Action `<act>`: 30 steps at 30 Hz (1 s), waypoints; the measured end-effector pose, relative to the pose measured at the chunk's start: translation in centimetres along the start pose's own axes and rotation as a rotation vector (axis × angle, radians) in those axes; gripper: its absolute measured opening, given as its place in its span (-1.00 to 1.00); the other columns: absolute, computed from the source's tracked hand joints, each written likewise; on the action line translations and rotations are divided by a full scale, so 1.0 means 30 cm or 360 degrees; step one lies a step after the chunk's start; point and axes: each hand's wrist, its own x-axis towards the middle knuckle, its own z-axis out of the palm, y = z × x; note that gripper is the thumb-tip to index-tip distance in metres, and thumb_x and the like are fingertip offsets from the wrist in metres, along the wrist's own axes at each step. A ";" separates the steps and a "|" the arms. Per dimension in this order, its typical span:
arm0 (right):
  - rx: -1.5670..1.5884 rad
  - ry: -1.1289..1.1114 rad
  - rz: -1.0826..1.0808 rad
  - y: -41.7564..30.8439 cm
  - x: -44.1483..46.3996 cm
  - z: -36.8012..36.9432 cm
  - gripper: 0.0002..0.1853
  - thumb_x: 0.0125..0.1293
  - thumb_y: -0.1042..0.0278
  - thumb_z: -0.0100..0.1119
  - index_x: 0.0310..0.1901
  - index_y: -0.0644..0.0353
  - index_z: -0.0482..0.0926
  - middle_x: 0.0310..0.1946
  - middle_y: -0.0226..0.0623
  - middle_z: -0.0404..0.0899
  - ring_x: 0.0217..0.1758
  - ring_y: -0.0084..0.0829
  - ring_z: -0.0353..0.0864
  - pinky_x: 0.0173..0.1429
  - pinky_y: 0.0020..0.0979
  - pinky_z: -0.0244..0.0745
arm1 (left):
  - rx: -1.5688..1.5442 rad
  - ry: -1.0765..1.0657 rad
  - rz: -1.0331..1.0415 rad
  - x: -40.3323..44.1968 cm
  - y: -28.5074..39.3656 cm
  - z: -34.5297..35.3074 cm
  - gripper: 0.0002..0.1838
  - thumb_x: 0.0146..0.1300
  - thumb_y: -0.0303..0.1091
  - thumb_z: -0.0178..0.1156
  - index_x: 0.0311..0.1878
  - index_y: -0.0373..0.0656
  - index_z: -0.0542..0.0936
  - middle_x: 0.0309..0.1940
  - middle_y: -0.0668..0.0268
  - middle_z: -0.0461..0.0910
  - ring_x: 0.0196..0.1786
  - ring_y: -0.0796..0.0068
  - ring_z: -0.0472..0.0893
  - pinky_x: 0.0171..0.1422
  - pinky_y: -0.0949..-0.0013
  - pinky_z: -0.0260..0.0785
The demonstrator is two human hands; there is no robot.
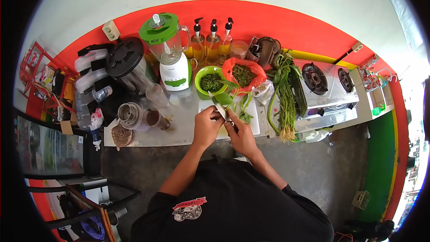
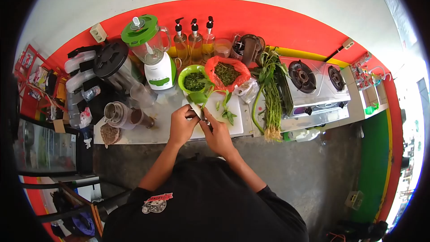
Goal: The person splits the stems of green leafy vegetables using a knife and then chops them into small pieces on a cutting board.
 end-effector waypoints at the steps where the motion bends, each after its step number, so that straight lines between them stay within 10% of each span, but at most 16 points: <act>1: 0.0002 -0.0002 -0.0004 -0.004 0.004 -0.001 -0.45 0.46 0.39 0.24 0.43 0.32 0.43 -0.30 0.09 0.69 -0.47 -0.21 0.65 -0.29 -0.26 0.49 | -0.0033 -0.0002 -0.0017 0.002 -0.002 -0.002 -0.75 0.25 -0.54 0.30 0.00 -0.35 0.68 -0.20 0.09 0.80 -0.15 0.36 0.80 0.00 0.34 0.59; 21: -0.0456 0.0401 -0.0191 0.072 0.034 0.065 -0.56 0.44 0.32 0.23 0.33 0.08 0.60 -0.44 -0.07 0.67 -0.50 -0.09 0.62 -0.36 -0.15 0.48 | -0.0255 0.0088 -0.0362 -0.016 -0.106 -0.050 -0.84 0.32 -0.56 0.26 -0.09 -0.40 0.72 -0.33 0.24 0.76 -0.28 0.63 0.66 -0.18 0.52 0.46; 30: 0.0877 0.0404 0.0825 0.444 0.079 0.105 -0.58 0.57 0.19 0.08 0.29 0.28 0.56 -0.55 -0.29 0.53 -0.67 -0.56 0.33 -0.52 -0.40 0.24 | -0.0346 0.0182 -0.0378 0.004 -0.154 -0.067 -0.73 0.45 -0.50 0.18 0.13 -0.40 0.65 -0.21 0.24 0.72 -0.19 0.56 0.62 -0.02 0.45 0.46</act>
